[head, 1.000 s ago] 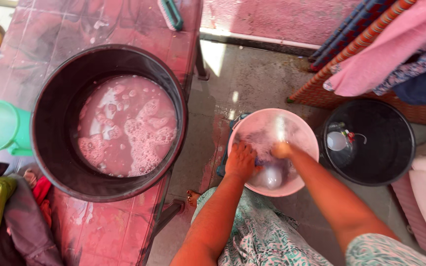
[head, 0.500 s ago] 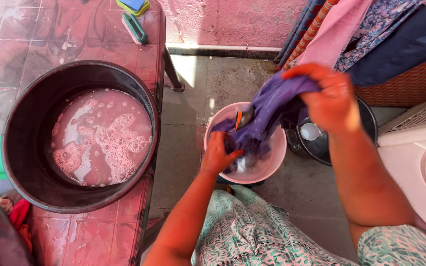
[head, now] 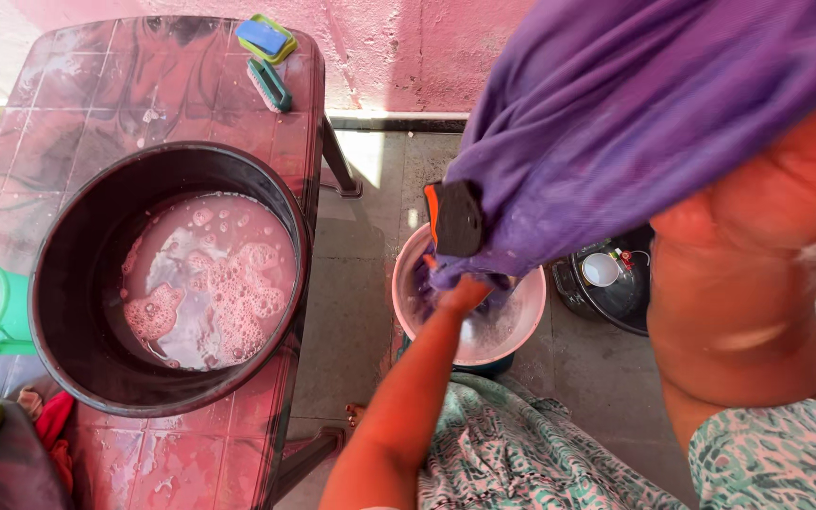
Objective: The person washes several items of clothing by hand in a basin of soapy water, scrubbing them and then rinsing them in a separate bucket of water before scrubbing the basin itself with a brush.
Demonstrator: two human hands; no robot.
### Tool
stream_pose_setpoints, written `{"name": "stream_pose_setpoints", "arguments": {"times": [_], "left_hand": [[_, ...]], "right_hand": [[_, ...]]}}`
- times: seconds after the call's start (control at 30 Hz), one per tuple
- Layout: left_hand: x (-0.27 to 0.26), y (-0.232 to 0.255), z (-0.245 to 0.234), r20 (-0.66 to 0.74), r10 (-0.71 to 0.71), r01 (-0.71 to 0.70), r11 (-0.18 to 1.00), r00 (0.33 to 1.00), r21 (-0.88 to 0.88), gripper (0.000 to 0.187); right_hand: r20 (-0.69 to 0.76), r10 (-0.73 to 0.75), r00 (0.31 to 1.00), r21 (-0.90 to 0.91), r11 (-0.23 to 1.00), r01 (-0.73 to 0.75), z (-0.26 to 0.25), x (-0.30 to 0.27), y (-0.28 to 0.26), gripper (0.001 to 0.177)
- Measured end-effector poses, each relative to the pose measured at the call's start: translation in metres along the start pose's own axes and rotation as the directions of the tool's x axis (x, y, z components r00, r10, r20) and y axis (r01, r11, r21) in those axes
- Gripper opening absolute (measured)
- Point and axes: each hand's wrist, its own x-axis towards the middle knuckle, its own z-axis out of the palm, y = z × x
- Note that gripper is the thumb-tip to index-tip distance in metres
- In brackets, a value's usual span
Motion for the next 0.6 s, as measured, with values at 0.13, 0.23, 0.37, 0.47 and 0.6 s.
{"name": "stream_pose_setpoints", "arguments": {"times": [0.13, 0.23, 0.37, 0.47, 0.6], "left_hand": [[0.035, -0.005, 0.037, -0.201, -0.016, -0.103, 0.817, 0.979, -0.568, 0.037], [0.052, -0.031, 0.023, -0.332, 0.003, -0.199, 0.806, 0.943, -0.558, 0.036], [0.055, -0.027, -0.035, -0.45, 0.056, -0.282, 0.845, 0.891, -0.454, 0.035], [0.045, 0.025, -0.082, -0.388, 0.171, -0.279, 0.93, 0.906, -0.241, 0.033], [0.019, 0.091, -0.129, -0.337, 0.262, -0.365, 0.884, 0.904, -0.292, 0.033]], "right_hand": [[0.028, -0.048, 0.998, -0.064, 0.997, 0.049, -0.005, -0.015, -0.019, 0.027], [-0.008, -0.132, 0.991, -0.231, 0.965, 0.127, -0.033, -0.034, -0.039, 0.033], [-0.162, -0.225, 0.961, -0.664, 0.745, 0.062, -0.1, -0.058, -0.028, 0.042], [-0.293, 0.173, 0.94, -0.779, 0.527, -0.34, -0.137, -0.099, 0.032, 0.05], [0.027, 0.736, 0.677, -0.875, 0.345, -0.34, -0.148, -0.148, 0.079, 0.109]]}}
